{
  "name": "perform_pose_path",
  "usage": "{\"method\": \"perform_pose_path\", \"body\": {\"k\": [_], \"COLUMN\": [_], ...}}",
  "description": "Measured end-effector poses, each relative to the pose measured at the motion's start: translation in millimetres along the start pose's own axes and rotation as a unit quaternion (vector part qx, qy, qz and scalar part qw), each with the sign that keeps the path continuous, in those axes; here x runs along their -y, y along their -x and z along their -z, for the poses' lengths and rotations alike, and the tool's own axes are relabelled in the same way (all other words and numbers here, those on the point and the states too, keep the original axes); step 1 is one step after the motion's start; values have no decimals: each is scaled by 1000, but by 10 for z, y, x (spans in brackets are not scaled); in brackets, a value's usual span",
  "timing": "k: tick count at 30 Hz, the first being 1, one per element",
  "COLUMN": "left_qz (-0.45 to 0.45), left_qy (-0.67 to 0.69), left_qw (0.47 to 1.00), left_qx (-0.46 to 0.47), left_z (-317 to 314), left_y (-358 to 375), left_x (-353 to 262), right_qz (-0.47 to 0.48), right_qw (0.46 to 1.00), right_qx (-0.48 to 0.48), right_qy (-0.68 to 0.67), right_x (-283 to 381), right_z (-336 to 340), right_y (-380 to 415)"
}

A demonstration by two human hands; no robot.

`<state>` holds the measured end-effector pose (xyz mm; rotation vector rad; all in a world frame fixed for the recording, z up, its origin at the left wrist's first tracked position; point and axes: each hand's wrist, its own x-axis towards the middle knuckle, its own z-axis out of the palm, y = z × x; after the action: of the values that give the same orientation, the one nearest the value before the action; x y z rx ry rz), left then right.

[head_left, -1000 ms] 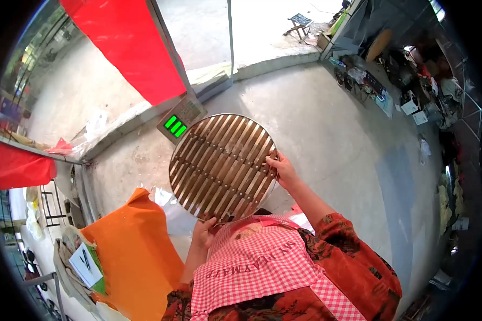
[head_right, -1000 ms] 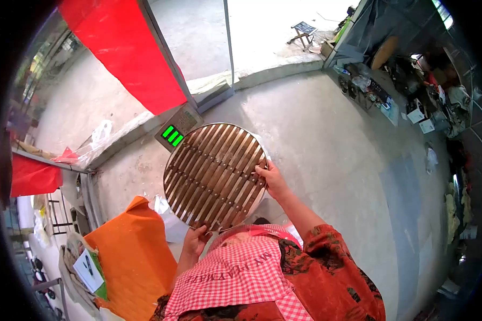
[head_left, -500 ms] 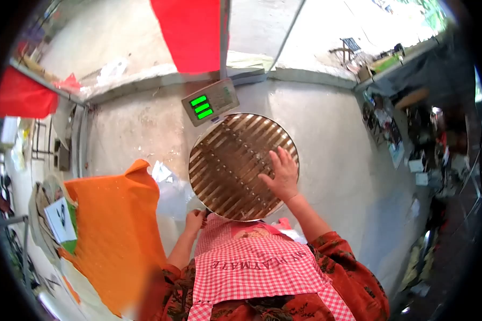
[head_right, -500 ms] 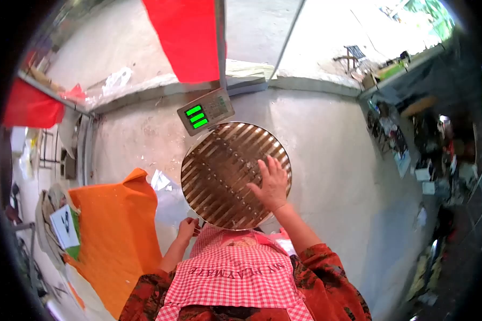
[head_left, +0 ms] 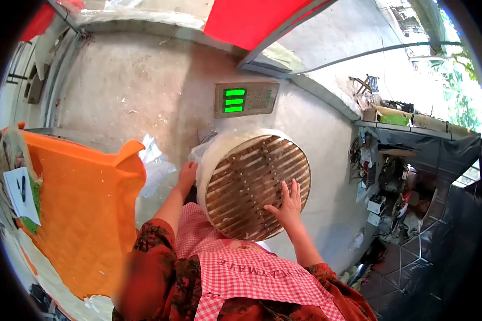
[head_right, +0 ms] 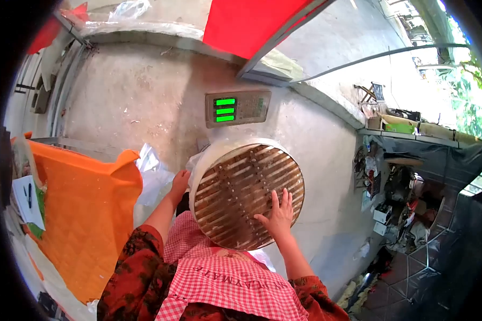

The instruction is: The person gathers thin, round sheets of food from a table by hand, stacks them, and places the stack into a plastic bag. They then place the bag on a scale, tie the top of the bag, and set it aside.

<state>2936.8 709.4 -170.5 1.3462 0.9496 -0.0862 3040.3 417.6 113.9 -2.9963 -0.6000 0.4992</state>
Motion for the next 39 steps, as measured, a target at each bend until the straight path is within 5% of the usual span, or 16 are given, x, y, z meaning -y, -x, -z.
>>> {"method": "perform_pose_path", "body": {"k": [4,10,13,16,22,25,28,31,35,39], "left_qz": [73,98,102,128,-94,19,-3,-147,-325,-153], "left_qy": [-60,-28,7,190,-35,-122,-202,-92,-99,-18], "left_qw": [995,988,992,973,983,974,966,983,938,976], "left_qx": [-15,119,73,0,156,191,159,57,61,152], "left_z": [-164,-66,37,158,-163,-472,-692,-818,-641,-649], "left_y": [-230,-334,-297,-80,-278,-425,-667,-726,-243,-217], "left_x": [64,-34,-178,-662,-1152,-1627,-1528,-1412,-2011,-2067], "right_qz": [-20,-38,-41,-38,-31,-23,-17,-14,-13,6], "right_qw": [999,998,998,998,999,999,1000,1000,1000,1000], "right_qx": [28,44,43,34,28,22,20,11,10,0], "right_qy": [-13,-19,-23,-31,-23,-16,-3,-2,0,-10], "right_x": [55,67,73,66,74,42,22,-16,-13,-70], "right_z": [42,25,26,28,53,48,25,11,74,135], "right_y": [-58,-88,-93,-87,-78,-13,-42,-6,0,-9]}}
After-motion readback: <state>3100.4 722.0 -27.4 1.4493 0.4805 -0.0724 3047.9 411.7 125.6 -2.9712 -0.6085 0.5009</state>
